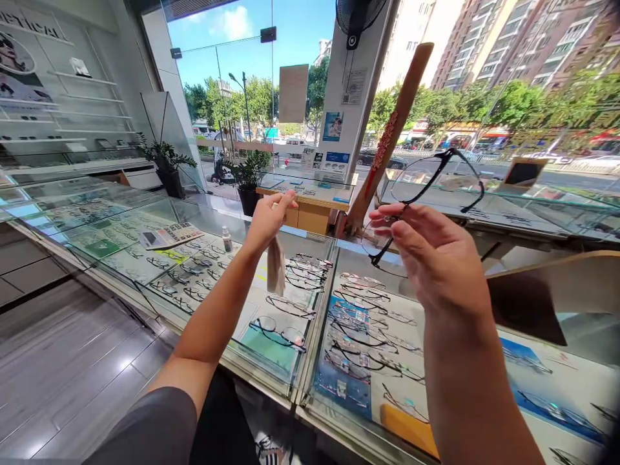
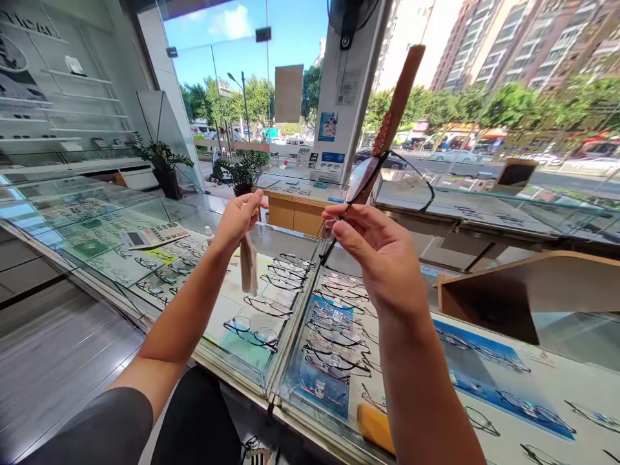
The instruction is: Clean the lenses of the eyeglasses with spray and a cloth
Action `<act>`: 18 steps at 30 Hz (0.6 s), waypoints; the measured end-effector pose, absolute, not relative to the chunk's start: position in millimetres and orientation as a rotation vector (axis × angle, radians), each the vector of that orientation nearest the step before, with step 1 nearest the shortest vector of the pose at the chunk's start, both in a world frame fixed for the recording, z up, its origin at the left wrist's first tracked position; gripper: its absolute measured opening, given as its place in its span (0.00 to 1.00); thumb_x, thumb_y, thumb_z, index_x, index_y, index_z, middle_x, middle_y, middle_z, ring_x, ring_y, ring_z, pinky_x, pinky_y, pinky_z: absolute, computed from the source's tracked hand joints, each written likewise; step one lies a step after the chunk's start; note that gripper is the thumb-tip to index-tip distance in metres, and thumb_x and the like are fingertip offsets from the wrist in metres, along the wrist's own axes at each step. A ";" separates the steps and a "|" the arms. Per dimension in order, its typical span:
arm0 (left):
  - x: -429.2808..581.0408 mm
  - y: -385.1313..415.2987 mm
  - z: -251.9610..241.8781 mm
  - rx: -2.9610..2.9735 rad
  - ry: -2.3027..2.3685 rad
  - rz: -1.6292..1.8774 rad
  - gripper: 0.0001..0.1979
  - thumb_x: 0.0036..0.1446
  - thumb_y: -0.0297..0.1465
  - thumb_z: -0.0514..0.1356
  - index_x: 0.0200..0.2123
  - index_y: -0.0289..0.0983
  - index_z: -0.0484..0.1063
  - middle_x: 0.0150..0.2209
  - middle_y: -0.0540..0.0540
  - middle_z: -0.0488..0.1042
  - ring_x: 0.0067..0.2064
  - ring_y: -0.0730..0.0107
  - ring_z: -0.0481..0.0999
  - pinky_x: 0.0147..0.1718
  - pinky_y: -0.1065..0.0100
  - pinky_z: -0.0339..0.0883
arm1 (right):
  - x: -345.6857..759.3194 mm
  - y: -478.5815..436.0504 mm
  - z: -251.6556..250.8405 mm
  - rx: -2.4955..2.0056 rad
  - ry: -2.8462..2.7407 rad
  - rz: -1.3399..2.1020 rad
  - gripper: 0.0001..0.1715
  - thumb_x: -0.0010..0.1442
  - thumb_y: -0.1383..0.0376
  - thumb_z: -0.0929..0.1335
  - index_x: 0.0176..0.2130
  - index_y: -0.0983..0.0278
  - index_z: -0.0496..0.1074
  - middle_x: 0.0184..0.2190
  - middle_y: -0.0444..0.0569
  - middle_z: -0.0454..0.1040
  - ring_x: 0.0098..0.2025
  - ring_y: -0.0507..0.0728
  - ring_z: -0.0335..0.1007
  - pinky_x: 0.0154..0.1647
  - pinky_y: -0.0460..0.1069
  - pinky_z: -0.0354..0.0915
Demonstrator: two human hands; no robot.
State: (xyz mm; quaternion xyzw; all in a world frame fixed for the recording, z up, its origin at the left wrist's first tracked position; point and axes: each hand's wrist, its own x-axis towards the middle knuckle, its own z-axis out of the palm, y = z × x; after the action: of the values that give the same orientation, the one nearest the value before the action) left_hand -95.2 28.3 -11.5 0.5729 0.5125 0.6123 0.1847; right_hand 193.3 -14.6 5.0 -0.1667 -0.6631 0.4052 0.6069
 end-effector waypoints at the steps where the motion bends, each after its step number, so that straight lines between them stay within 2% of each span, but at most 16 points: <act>1: -108.3 29.8 -24.9 1.596 1.642 1.634 0.28 0.70 0.57 0.53 0.35 0.38 0.75 0.19 0.56 0.58 0.20 0.75 0.56 0.24 0.70 0.52 | 193.3 -15.5 6.0 -0.385 -1.532 0.931 0.11 0.62 0.54 0.81 0.46 0.48 0.86 0.49 0.42 0.87 0.51 0.59 0.82 0.57 0.56 0.78; 2: -121.8 29.5 -38.9 1.585 1.725 1.566 0.28 0.70 0.56 0.53 0.35 0.38 0.75 0.19 0.56 0.59 0.21 0.74 0.57 0.25 0.69 0.53 | 193.0 -16.5 7.0 -0.386 -1.530 0.927 0.10 0.62 0.55 0.80 0.46 0.48 0.86 0.49 0.42 0.86 0.51 0.59 0.82 0.57 0.56 0.77; 6: -171.3 15.1 -90.4 1.573 1.959 1.322 0.21 0.62 0.51 0.64 0.31 0.38 0.78 0.21 0.51 0.71 0.25 0.67 0.68 0.30 0.67 0.60 | 190.4 -21.5 11.7 -0.400 -1.504 0.933 0.08 0.63 0.60 0.79 0.45 0.51 0.86 0.47 0.45 0.86 0.49 0.59 0.81 0.56 0.58 0.75; 10: -202.9 1.8 -121.1 1.540 2.185 1.224 0.16 0.59 0.46 0.67 0.30 0.39 0.80 0.26 0.46 0.77 0.34 0.57 0.76 0.39 0.63 0.66 | 189.0 -26.5 14.8 -0.366 -1.466 0.956 0.08 0.63 0.66 0.78 0.44 0.57 0.86 0.46 0.49 0.85 0.46 0.57 0.80 0.53 0.56 0.73; 12: -212.3 2.0 -129.1 1.506 2.271 1.251 0.16 0.63 0.46 0.64 0.34 0.39 0.80 0.33 0.44 0.81 0.41 0.54 0.80 0.45 0.61 0.69 | 189.5 -28.2 15.4 -0.358 -1.462 0.961 0.08 0.63 0.67 0.78 0.44 0.57 0.86 0.45 0.49 0.85 0.45 0.56 0.79 0.52 0.55 0.72; 14: -219.3 7.7 -134.1 1.417 2.390 1.353 0.16 0.67 0.44 0.62 0.46 0.39 0.80 0.49 0.39 0.83 0.54 0.50 0.81 0.56 0.58 0.70 | 190.5 -28.9 15.7 -0.358 -1.461 0.961 0.08 0.63 0.67 0.78 0.43 0.57 0.87 0.45 0.49 0.85 0.44 0.56 0.78 0.51 0.55 0.72; 15: -222.4 12.4 -136.0 1.343 2.464 1.422 0.19 0.68 0.42 0.61 0.56 0.38 0.76 0.60 0.36 0.78 0.63 0.48 0.76 0.63 0.56 0.66 | 191.2 -28.9 15.9 -0.358 -1.459 0.962 0.08 0.63 0.67 0.78 0.44 0.57 0.87 0.45 0.49 0.85 0.44 0.56 0.78 0.50 0.55 0.72; 16: -225.6 18.0 -137.9 1.252 2.538 1.489 0.26 0.67 0.40 0.62 0.65 0.37 0.69 0.70 0.32 0.69 0.72 0.45 0.68 0.69 0.53 0.61 | 192.0 -28.8 16.1 -0.357 -1.458 0.964 0.08 0.64 0.67 0.77 0.44 0.57 0.87 0.45 0.49 0.84 0.43 0.56 0.78 0.49 0.55 0.72; 18: -232.3 30.3 -141.8 1.074 2.642 1.561 0.44 0.64 0.39 0.67 0.76 0.34 0.50 0.79 0.24 0.49 0.81 0.39 0.49 0.75 0.44 0.50 | 193.6 -28.5 16.7 -0.357 -1.459 0.966 0.08 0.64 0.66 0.77 0.44 0.56 0.87 0.46 0.49 0.84 0.42 0.55 0.77 0.48 0.55 0.73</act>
State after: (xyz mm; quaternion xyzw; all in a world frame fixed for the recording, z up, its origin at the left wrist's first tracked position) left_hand -232.3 30.3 -141.8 0.3298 0.8114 0.4795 -0.0548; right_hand 193.6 -28.5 16.7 -0.1559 -0.6362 0.4212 0.6272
